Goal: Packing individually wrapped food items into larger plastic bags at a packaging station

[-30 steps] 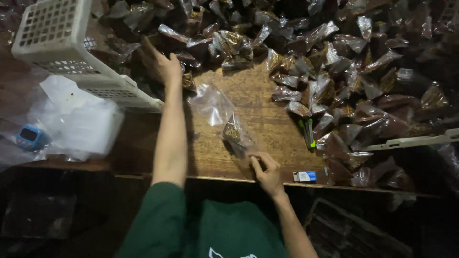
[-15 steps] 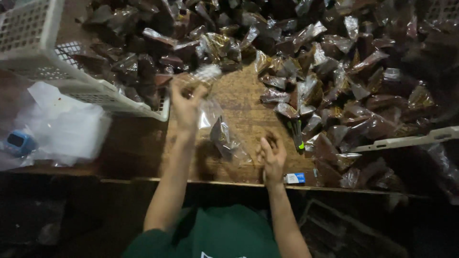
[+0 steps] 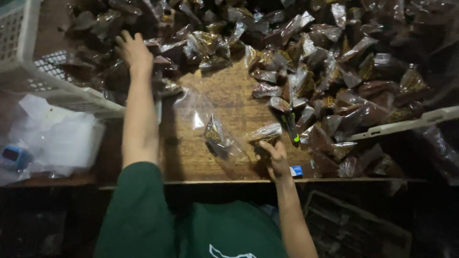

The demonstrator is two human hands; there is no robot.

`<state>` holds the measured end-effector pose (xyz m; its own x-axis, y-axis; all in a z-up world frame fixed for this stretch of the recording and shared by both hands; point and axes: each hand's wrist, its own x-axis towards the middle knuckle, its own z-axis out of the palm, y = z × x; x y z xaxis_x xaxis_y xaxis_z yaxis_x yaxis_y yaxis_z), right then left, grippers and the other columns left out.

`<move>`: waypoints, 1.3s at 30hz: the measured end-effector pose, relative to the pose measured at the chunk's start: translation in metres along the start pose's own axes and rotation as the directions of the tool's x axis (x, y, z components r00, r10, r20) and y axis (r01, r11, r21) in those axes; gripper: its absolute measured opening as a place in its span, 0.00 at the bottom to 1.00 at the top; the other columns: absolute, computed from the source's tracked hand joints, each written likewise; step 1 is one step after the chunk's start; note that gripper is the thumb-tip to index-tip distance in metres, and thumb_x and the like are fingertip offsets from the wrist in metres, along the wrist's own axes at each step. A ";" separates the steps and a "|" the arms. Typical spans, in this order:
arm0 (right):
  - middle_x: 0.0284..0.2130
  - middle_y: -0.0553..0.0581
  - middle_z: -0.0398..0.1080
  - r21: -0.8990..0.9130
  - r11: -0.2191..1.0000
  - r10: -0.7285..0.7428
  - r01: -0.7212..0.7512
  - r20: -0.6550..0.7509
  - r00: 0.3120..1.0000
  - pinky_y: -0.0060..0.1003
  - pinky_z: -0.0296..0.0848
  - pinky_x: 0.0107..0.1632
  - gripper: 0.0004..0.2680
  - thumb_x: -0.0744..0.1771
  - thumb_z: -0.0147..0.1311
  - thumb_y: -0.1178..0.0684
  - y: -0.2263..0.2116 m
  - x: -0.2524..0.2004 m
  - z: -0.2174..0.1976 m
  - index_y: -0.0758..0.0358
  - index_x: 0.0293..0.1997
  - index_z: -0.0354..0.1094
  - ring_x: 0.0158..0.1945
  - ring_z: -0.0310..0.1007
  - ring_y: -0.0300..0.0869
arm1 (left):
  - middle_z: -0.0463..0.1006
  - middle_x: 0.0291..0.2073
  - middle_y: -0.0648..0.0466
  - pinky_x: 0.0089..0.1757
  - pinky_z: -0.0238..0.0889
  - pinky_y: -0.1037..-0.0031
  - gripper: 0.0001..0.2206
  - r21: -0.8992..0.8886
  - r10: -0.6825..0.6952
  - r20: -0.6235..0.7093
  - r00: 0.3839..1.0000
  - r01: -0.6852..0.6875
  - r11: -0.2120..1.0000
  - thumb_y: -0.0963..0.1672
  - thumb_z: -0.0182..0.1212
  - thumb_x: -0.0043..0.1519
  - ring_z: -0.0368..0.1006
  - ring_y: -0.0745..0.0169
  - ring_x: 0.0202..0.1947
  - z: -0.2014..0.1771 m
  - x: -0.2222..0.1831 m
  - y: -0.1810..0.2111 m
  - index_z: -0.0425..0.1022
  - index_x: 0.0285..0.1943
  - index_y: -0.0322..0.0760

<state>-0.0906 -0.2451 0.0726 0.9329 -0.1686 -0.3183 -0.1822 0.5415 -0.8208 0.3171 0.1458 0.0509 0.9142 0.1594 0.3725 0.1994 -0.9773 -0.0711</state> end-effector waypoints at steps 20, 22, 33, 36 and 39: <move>0.48 0.60 0.66 -0.601 0.382 -0.663 0.702 0.351 0.662 0.44 0.69 0.56 0.21 0.68 0.60 0.55 -0.008 0.019 0.086 0.59 0.71 0.63 0.50 0.68 0.46 | 0.62 0.68 0.39 0.66 0.52 0.53 0.29 -0.920 0.350 0.219 0.911 0.312 -0.236 0.54 0.43 0.73 0.60 0.44 0.68 -0.270 -0.312 0.128 0.54 0.79 0.36; 0.53 0.58 0.61 -0.604 0.343 -0.668 0.720 0.382 0.639 0.45 0.66 0.61 0.21 0.68 0.57 0.55 -0.016 0.014 0.090 0.57 0.72 0.62 0.55 0.65 0.46 | 0.65 0.63 0.38 0.64 0.57 0.51 0.31 -0.942 0.322 0.220 0.921 0.287 -0.176 0.55 0.44 0.72 0.65 0.43 0.63 -0.264 -0.314 0.130 0.51 0.81 0.38; 0.47 0.65 0.66 -0.814 -0.321 -0.299 0.483 0.571 0.764 0.54 0.74 0.45 0.22 0.61 0.65 0.51 -0.019 0.017 -0.035 0.55 0.62 0.69 0.47 0.70 0.60 | 0.44 0.76 0.32 0.68 0.33 0.37 0.41 -0.934 0.463 0.037 0.885 -0.134 0.331 0.60 0.54 0.63 0.36 0.19 0.75 -0.189 -0.363 0.100 0.51 0.80 0.36; 0.48 0.60 0.64 -0.766 -0.454 -0.204 0.454 0.586 0.784 0.48 0.73 0.43 0.24 0.62 0.63 0.47 0.010 0.023 -0.059 0.50 0.65 0.65 0.48 0.69 0.55 | 0.33 0.78 0.28 0.67 0.25 0.37 0.50 -0.771 0.486 0.095 0.869 -0.244 0.588 0.42 0.71 0.53 0.25 0.24 0.77 -0.182 -0.394 0.108 0.39 0.82 0.32; 0.43 0.57 0.71 -0.857 -0.114 -0.087 0.502 0.512 0.855 0.48 0.75 0.42 0.23 0.60 0.66 0.44 -0.025 0.012 -0.062 0.45 0.63 0.70 0.47 0.75 0.57 | 0.38 0.78 0.30 0.68 0.26 0.40 0.40 -0.703 0.441 -0.005 0.898 -0.316 0.637 0.38 0.59 0.57 0.29 0.28 0.78 -0.167 -0.399 0.113 0.45 0.81 0.30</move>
<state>-0.0942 -0.3118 0.0604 0.9721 0.2307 0.0422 0.2228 -0.8523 -0.4732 -0.0837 -0.0514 0.0487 0.9068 -0.2884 0.3074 -0.4104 -0.7706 0.4876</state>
